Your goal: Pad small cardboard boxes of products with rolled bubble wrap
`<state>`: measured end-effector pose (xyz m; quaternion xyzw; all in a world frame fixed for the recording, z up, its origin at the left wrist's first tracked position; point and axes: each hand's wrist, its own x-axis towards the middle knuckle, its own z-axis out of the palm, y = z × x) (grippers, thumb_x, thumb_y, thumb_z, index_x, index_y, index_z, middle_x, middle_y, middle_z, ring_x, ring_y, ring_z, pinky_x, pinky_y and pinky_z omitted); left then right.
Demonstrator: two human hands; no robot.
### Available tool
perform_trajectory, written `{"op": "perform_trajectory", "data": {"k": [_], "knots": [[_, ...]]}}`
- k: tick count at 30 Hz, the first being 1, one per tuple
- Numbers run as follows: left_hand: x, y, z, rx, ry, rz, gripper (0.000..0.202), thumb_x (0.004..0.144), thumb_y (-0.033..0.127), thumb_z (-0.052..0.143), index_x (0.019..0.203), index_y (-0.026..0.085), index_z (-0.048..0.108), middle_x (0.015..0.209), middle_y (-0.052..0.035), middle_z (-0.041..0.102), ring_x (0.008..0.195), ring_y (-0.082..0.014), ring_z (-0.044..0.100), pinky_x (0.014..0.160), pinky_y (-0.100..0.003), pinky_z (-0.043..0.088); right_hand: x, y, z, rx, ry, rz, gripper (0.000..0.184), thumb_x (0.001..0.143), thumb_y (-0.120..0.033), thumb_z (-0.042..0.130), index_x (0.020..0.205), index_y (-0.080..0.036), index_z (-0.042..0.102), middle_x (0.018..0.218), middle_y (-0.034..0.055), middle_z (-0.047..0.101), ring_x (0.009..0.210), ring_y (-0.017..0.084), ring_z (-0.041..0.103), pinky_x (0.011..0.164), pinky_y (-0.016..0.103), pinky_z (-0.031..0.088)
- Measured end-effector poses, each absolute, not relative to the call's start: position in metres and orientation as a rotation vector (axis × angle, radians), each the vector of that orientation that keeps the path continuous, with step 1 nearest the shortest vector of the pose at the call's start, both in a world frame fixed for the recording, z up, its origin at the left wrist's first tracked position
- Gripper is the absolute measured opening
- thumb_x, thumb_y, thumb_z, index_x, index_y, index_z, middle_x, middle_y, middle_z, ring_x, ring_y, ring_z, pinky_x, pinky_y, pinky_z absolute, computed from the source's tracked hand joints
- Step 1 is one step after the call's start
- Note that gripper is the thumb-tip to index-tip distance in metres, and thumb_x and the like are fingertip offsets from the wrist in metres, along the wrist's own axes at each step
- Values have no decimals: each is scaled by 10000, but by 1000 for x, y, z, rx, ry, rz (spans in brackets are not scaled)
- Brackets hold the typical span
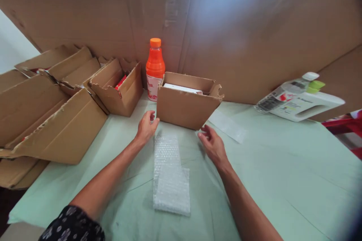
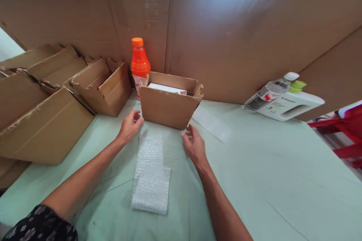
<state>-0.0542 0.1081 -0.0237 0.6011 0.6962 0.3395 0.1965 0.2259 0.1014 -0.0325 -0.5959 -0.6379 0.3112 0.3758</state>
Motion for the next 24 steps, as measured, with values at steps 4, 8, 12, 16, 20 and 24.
{"op": "perform_trajectory", "data": {"k": [4, 8, 12, 16, 20, 24], "knots": [[-57, 31, -25, 1829, 1933, 708, 284, 821, 289, 632, 1081, 176, 650, 906, -72, 695, 917, -258, 657, 889, -402, 495, 226, 27, -37, -1513, -2073, 700, 430, 859, -507, 603, 1153, -206, 692, 966, 81, 755, 900, 253, 683, 861, 424, 501], [-40, -9, -30, 1929, 1909, 535, 341, 779, 191, 641, 1119, 169, 649, 915, -110, 711, 960, -323, 656, 913, -471, 465, 207, -18, -42, -1543, -2255, 591, 252, 837, -413, 658, 972, -209, 717, 886, 75, 740, 861, 267, 673, 793, 415, 494], [-22, 2, -29, 1992, 1826, 538, 370, 788, 63, 560, 1119, 201, 651, 887, -75, 727, 906, -265, 677, 892, -400, 484, 193, -47, -28, -1344, -2099, 696, 97, 887, -294, 601, 853, -211, 638, 953, 75, 739, 904, 233, 687, 801, 365, 521], [-21, 23, -18, 2019, 1741, 698, 329, 850, 102, 554, 1141, 221, 650, 1068, -75, 714, 1061, -231, 638, 995, -372, 456, 186, -81, -5, -1102, -1972, 856, 40, 948, -261, 572, 933, -232, 595, 1079, 62, 736, 1004, 182, 692, 858, 293, 530], [-42, 6, -9, 1936, 1678, 847, 302, 873, 199, 585, 1168, 193, 652, 1153, -98, 683, 1113, -239, 612, 1031, -402, 456, 175, -105, -3, -1048, -2010, 984, 27, 923, -226, 592, 926, -230, 619, 1015, 43, 750, 952, 176, 700, 859, 288, 529], [-75, -63, -9, 1794, 1387, 822, 364, 986, 343, 398, 1200, 207, 658, 1039, -59, 744, 972, -191, 693, 874, -308, 547, 168, -112, -14, -1163, -1942, 1140, 104, 919, -300, 585, 928, -220, 650, 848, 19, 722, 781, 165, 670, 729, 271, 520]]}}
